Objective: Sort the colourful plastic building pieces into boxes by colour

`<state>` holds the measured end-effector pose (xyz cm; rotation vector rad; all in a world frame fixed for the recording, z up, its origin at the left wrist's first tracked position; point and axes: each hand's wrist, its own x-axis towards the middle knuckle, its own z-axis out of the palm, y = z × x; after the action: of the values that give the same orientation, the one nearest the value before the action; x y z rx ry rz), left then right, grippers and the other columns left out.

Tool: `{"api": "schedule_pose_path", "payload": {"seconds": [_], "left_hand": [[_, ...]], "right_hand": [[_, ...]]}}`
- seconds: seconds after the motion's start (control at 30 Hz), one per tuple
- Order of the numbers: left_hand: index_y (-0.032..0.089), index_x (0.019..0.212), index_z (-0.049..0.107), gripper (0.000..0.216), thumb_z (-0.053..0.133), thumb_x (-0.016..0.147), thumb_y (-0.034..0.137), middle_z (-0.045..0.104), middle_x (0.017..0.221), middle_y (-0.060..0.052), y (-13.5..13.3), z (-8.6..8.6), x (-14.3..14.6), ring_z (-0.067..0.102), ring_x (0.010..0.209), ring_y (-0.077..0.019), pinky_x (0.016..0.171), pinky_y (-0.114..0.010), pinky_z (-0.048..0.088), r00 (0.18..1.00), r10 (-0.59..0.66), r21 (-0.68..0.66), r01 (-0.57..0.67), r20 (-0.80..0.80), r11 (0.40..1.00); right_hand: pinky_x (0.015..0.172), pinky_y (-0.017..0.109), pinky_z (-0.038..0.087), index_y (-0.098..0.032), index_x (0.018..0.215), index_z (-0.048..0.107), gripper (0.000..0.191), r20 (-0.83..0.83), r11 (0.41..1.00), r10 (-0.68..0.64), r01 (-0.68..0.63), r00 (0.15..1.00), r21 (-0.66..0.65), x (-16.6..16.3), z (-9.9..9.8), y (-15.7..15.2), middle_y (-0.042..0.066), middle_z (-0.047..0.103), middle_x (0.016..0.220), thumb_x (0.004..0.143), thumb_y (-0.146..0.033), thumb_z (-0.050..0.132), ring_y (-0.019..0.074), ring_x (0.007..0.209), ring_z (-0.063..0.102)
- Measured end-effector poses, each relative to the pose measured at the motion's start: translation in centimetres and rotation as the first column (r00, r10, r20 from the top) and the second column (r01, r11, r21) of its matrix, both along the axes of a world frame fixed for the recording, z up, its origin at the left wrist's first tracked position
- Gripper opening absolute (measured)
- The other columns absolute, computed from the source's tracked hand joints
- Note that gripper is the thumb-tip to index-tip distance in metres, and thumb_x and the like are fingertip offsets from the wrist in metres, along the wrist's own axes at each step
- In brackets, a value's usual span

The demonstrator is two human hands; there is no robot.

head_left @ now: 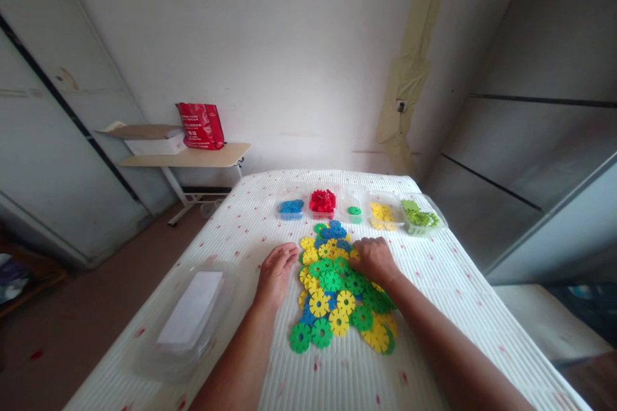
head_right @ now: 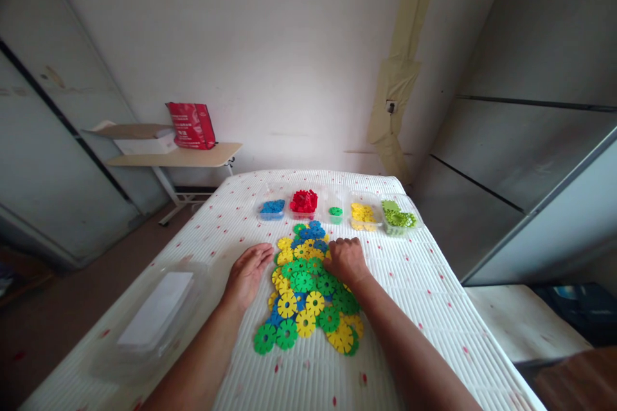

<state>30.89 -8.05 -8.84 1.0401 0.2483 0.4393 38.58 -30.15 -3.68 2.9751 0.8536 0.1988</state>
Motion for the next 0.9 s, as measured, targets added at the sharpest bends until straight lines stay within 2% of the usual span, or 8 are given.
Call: {"api": "schedule_pose_path", "payload": {"seconds": [0.17, 0.27, 0.43, 0.57, 0.63, 0.7, 0.8, 0.9], "left_hand": [[0.013, 0.086, 0.066, 0.034, 0.071, 0.065, 0.039, 0.068, 0.086, -0.008, 0.0, -0.1, 0.1, 0.063, 0.087, -0.0176, 0.088, -0.037, 0.045, 1.0, 0.007, -0.013, -0.007, -0.004, 1.0], [0.013, 0.086, 0.066, 0.034, 0.072, 0.064, 0.039, 0.068, 0.085, -0.007, 0.0, -0.1, 0.1, 0.063, 0.086, -0.017, 0.088, -0.036, 0.046, 1.0, 0.008, -0.018, -0.008, -0.006, 1.0], [0.012, 0.085, 0.066, 0.036, 0.073, 0.062, 0.039, 0.068, 0.084, -0.007, 0.0, -0.1, 0.1, 0.063, 0.085, -0.0165, 0.087, -0.035, 0.046, 1.0, 0.014, -0.042, -0.014, -0.005, 0.999], [0.012, 0.086, 0.065, 0.033, 0.072, 0.065, 0.036, 0.068, 0.085, -0.007, 0.1, -0.3, 0.2, 0.062, 0.086, -0.0158, 0.087, -0.034, 0.045, 1.0, 0.004, -0.066, -0.004, 0.001, 0.998], [0.012, 0.086, 0.065, 0.032, 0.072, 0.065, 0.036, 0.067, 0.086, -0.007, 0.2, -0.3, 0.2, 0.062, 0.086, -0.0155, 0.087, -0.033, 0.045, 1.0, -0.004, -0.072, 0.004, 0.003, 0.997], [0.012, 0.086, 0.065, 0.032, 0.072, 0.066, 0.036, 0.067, 0.087, -0.007, 0.2, -0.3, 0.1, 0.062, 0.086, -0.0156, 0.087, -0.033, 0.045, 1.0, -0.012, -0.064, 0.013, 0.004, 0.998], [0.012, 0.087, 0.064, 0.031, 0.071, 0.066, 0.035, 0.067, 0.088, -0.007, 0.1, -0.2, 0.1, 0.062, 0.087, -0.0157, 0.087, -0.033, 0.045, 1.0, -0.016, -0.041, 0.017, 0.006, 0.999], [0.013, 0.087, 0.064, 0.03, 0.071, 0.066, 0.033, 0.067, 0.088, -0.007, 0.0, -0.2, 0.1, 0.062, 0.087, -0.0159, 0.087, -0.032, 0.045, 1.0, -0.01, -0.009, 0.01, -0.001, 1.0]], "right_hand": [[0.074, 0.031, 0.032, -0.018, 0.085, 0.066, 0.021, 0.06, 0.993, 0.038, -0.045, 0.997, 0.105, 0.0, 0.0, -0.9, 0.009, 0.068, 0.083, 0.077, -0.031, 0.051, 0.0206, 0.077, 0.061], [0.076, 0.031, 0.031, -0.018, 0.091, 0.067, 0.025, 0.159, 0.982, 0.036, -0.064, 0.987, 0.177, 1.3, 1.1, -2.1, 0.008, 0.069, 0.084, 0.077, -0.03, 0.049, 0.0201, 0.079, 0.06], [0.075, 0.032, 0.032, -0.016, 0.099, 0.066, 0.032, 0.271, 0.972, -0.161, 0.104, 0.949, 0.213, 6.4, 4.0, -4.7, 0.01, 0.069, 0.089, 0.075, -0.03, 0.049, 0.0216, 0.082, 0.06], [0.078, 0.036, 0.033, -0.018, 0.109, 0.061, 0.039, 0.251, 0.96, -0.257, 0.217, 0.933, 0.178, 9.6, 4.7, -5.8, 0.011, 0.066, 0.103, 0.075, -0.034, 0.052, 0.0253, 0.091, 0.058], [0.08, 0.038, 0.034, -0.02, 0.114, 0.058, 0.043, 0.29, 0.966, -0.211, 0.153, 0.933, 0.211, 9.7, 4.3, -6.0, 0.012, 0.062, 0.115, 0.075, -0.037, 0.053, 0.0262, 0.097, 0.056], [0.078, 0.035, 0.037, -0.019, 0.109, 0.06, 0.036, 0.329, 0.963, -0.114, 0.022, 0.937, 0.27, 8.8, 3.5, -6.2, 0.011, 0.062, 0.114, 0.079, -0.036, 0.05, 0.0237, 0.094, 0.058], [0.066, 0.026, 0.04, -0.017, 0.093, 0.065, 0.028, 0.314, 0.924, 0.009, -0.128, 0.949, 0.361, 6.4, 1.3, -6.8, 0.008, 0.067, 0.092, 0.086, -0.03, 0.041, 0.0168, 0.077, 0.06], [0.06, 0.023, 0.039, -0.017, 0.08, 0.065, 0.03, 0.25, 0.911, 0.036, -0.134, 0.968, 0.39, 4.3, -1.5, -8.0, 0.006, 0.066, 0.078, 0.087, -0.028, 0.038, 0.014, 0.066, 0.059]]}}
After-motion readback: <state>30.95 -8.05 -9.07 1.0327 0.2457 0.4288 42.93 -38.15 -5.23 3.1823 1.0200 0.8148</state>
